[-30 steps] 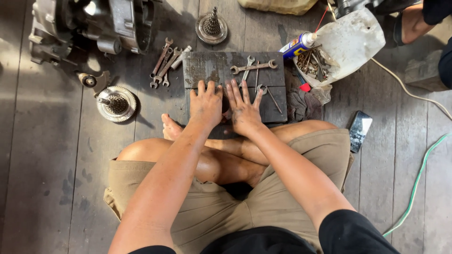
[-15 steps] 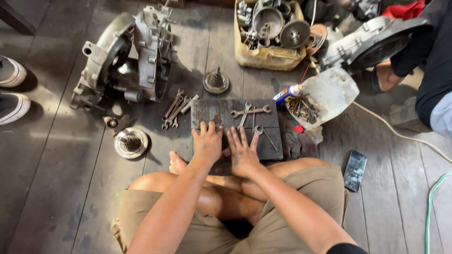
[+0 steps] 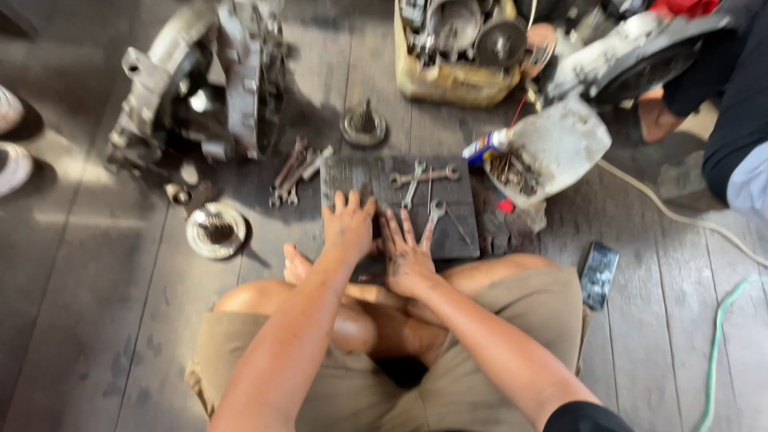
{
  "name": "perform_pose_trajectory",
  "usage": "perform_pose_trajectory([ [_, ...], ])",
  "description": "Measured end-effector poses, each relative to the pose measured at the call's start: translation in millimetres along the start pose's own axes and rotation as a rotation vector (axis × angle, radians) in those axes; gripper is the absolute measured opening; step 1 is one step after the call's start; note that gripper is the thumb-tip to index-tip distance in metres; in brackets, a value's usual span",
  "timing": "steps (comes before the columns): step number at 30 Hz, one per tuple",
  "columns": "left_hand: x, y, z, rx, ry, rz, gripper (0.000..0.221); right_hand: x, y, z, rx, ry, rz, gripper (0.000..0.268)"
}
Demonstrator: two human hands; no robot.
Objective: Inspecting and handling a circular metal motorcycle engine component while sitting on a workshop floor surrounded by tools.
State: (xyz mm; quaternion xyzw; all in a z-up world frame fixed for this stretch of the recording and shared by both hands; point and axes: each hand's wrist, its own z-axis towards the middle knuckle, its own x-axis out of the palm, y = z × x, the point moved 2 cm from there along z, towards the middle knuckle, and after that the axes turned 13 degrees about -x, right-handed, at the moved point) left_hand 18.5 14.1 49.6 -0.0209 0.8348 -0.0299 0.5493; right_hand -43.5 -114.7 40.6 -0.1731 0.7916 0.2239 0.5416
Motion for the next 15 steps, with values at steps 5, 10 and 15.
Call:
perform_pose_trajectory([
  [5, 16, 0, 10, 0.055, -0.062, -0.03, 0.054, 10, -11, 14, -0.003, -0.028, 0.026, 0.097],
  [10, 33, 1, 24, 0.022, -0.039, -0.019, 0.056, 24, -29, 40, 0.047, -0.028, -0.049, 0.094],
  [15, 35, 0, 33, 0.033, 0.036, -0.039, 0.08, 31, -11, 4, 0.008, 0.034, 0.04, 0.126],
])
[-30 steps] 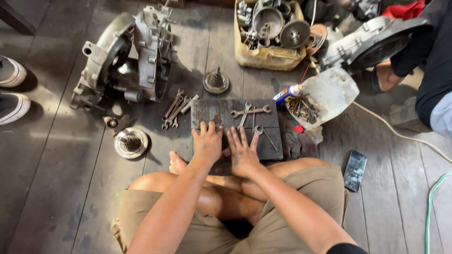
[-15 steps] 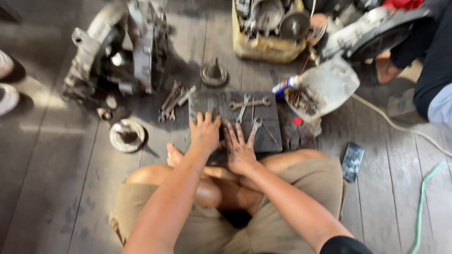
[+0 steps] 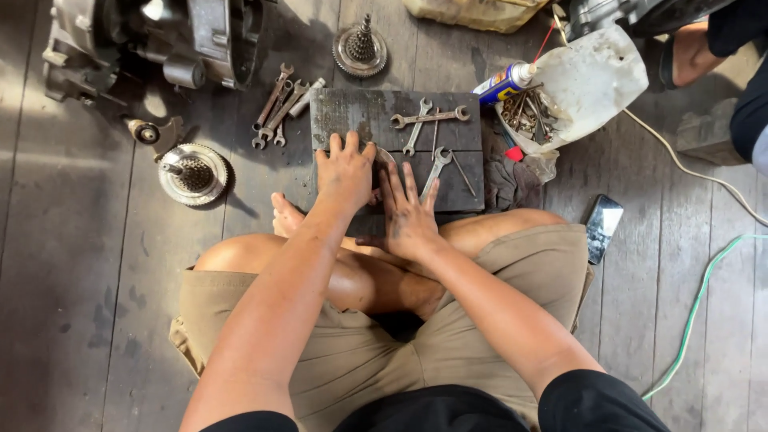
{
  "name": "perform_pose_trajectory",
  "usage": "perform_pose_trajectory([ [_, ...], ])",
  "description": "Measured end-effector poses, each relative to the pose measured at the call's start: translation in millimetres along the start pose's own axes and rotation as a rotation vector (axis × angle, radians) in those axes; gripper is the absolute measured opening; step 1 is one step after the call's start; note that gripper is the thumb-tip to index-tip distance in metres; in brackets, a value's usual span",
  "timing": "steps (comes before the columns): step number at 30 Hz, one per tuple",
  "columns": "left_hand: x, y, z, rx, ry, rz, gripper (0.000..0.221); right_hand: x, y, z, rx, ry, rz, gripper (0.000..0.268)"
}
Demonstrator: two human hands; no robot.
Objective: Inspecting and handling a circular metal motorcycle engine component while sitting on a workshop floor surrounded by tools.
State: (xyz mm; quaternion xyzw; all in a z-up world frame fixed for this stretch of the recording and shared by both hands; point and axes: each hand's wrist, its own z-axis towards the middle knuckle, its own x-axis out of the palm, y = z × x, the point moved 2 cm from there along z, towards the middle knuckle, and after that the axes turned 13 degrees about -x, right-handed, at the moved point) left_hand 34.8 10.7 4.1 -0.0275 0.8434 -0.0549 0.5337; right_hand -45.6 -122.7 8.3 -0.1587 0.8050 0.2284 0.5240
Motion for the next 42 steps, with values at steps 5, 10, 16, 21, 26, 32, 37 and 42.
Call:
perform_pose_trajectory([
  [5, 8, 0, 0, 0.001, -0.04, 0.015, 0.069, 3, -21, 27, 0.02, -0.069, -0.035, 0.098],
  [10, 5, 0, 0, -0.018, -0.015, 0.016, 0.076, -1, -23, 26, 0.049, -0.055, -0.027, 0.099],
  [16, 13, -3, 6, 0.006, 0.022, 0.029, 0.099, 12, -19, 8, -0.008, -0.062, 0.011, 0.133],
  [21, 1, -1, -5, -0.028, 0.028, 0.034, 0.075, -11, -25, 31, 0.0, -0.061, -0.05, 0.114],
  [26, -1, -3, -3, -0.03, 0.063, 0.054, 0.093, -13, 1, -10, -0.025, -0.033, -0.008, 0.096],
  [32, 3, -3, -4, -0.028, 0.063, 0.052, 0.084, -18, -12, 18, -0.01, -0.029, -0.024, 0.097],
  [37, 1, -1, -3, -0.039, 0.032, 0.044, 0.068, -3, -20, 16, -0.009, -0.03, -0.064, 0.105],
  [42, 6, -5, 2, -0.009, 0.032, 0.049, 0.069, 6, -10, -6, -0.018, 0.014, 0.032, 0.142],
])
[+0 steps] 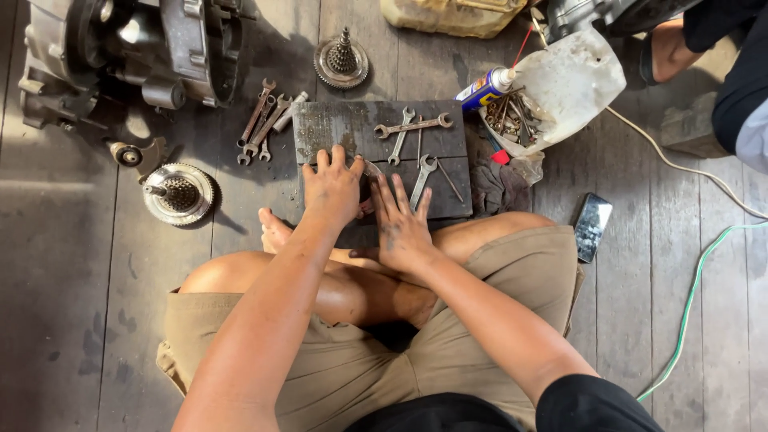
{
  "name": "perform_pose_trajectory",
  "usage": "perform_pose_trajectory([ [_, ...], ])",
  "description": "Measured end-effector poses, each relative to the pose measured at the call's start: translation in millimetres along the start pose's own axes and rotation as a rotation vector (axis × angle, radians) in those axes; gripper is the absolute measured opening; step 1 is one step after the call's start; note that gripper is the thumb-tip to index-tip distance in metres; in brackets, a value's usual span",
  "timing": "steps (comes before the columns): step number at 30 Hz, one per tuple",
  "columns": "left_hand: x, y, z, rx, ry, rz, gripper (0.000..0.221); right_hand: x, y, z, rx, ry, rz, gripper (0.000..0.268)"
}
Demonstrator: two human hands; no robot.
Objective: Inspecting and handling a circular metal motorcycle engine component while sitting on a workshop floor surrounded by tools.
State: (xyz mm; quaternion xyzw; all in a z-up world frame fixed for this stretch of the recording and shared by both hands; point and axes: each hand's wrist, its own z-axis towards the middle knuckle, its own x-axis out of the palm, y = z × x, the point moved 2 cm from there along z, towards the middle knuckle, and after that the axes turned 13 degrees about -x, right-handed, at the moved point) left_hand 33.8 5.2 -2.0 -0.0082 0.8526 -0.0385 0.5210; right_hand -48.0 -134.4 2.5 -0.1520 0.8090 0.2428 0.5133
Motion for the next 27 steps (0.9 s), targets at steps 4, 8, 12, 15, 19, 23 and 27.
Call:
perform_pose_trajectory([
  [4, -3, 1, -7, -0.007, -0.023, 0.022, 0.058, -13, -16, 28, 0.044, -0.06, -0.033, 0.092],
  [8, -14, 0, -19, -0.004, -0.023, 0.019, 0.057, -2, -16, 18, 0.071, 0.014, -0.123, 0.12],
  [12, -6, -4, -12, -0.009, -0.044, 0.038, 0.055, -17, -2, -6, 0.062, 0.103, -0.128, 0.124],
  [15, -14, -6, -15, -0.012, 0.002, 0.062, 0.057, -25, -12, 17, 0.062, 0.037, -0.114, 0.097],
  [19, -9, 0, -17, -0.023, 0.028, 0.045, 0.059, -20, -12, 25, 0.045, 0.015, -0.138, 0.104],
  [23, -7, 1, -9, -0.006, -0.031, 0.007, 0.055, -38, 11, -4, 0.029, 0.086, -0.109, 0.118],
  [27, -10, -2, -12, -0.01, -0.06, 0.0, 0.049, -16, -2, 7, 0.042, 0.055, -0.125, 0.106],
])
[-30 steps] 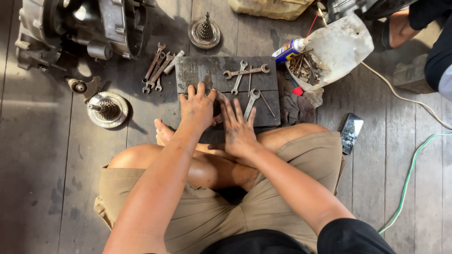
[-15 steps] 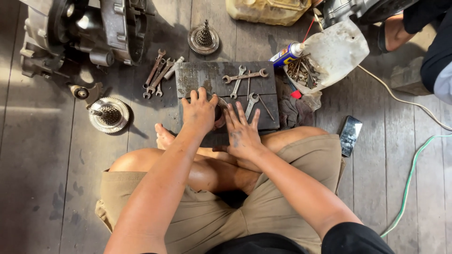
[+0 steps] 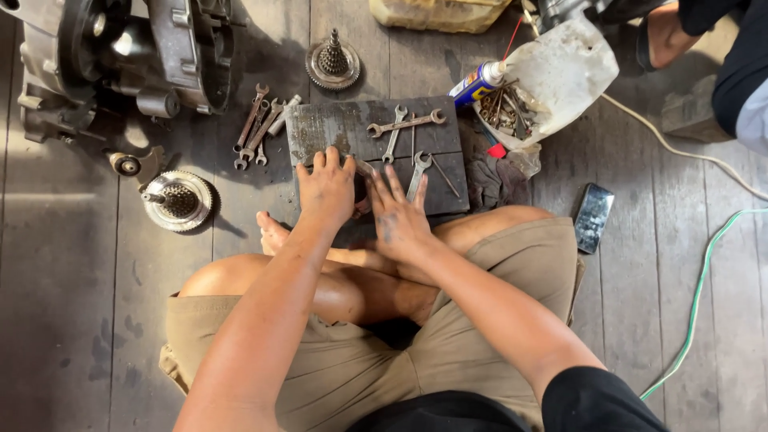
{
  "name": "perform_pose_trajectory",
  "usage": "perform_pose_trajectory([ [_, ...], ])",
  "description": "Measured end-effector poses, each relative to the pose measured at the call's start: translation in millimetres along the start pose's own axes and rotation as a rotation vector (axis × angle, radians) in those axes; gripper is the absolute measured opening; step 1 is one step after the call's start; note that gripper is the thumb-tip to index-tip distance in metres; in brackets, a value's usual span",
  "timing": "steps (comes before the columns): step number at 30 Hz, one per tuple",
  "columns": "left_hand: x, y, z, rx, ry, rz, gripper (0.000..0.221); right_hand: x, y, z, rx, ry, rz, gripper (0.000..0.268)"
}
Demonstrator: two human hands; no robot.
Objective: Inspecting and handling a circular metal motorcycle engine component while sitting on a workshop floor surrounded by tools.
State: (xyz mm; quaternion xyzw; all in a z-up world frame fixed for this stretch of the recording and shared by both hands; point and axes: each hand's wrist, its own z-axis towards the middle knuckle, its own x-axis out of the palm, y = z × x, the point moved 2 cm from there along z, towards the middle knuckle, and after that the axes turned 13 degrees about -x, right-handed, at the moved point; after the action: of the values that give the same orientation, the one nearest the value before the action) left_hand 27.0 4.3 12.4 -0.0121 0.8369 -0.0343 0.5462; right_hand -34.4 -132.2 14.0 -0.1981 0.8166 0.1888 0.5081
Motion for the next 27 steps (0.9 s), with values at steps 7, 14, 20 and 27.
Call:
perform_pose_trajectory([
  [7, -1, 1, -5, -0.02, -0.051, 0.008, 0.05, -7, -9, 13, 0.002, -0.018, 0.031, 0.108],
  [14, 6, -8, 1, 0.004, -0.03, 0.092, 0.051, -13, -5, 3, 0.026, -0.01, 0.0, 0.096],
  [20, 4, -8, -1, -0.034, -0.01, 0.07, 0.051, -22, -2, 3, 0.018, -0.068, -0.016, 0.088],
  [27, 12, -14, 6, -0.021, -0.046, 0.075, 0.048, -14, -2, -7, -0.012, -0.043, 0.045, 0.082],
])
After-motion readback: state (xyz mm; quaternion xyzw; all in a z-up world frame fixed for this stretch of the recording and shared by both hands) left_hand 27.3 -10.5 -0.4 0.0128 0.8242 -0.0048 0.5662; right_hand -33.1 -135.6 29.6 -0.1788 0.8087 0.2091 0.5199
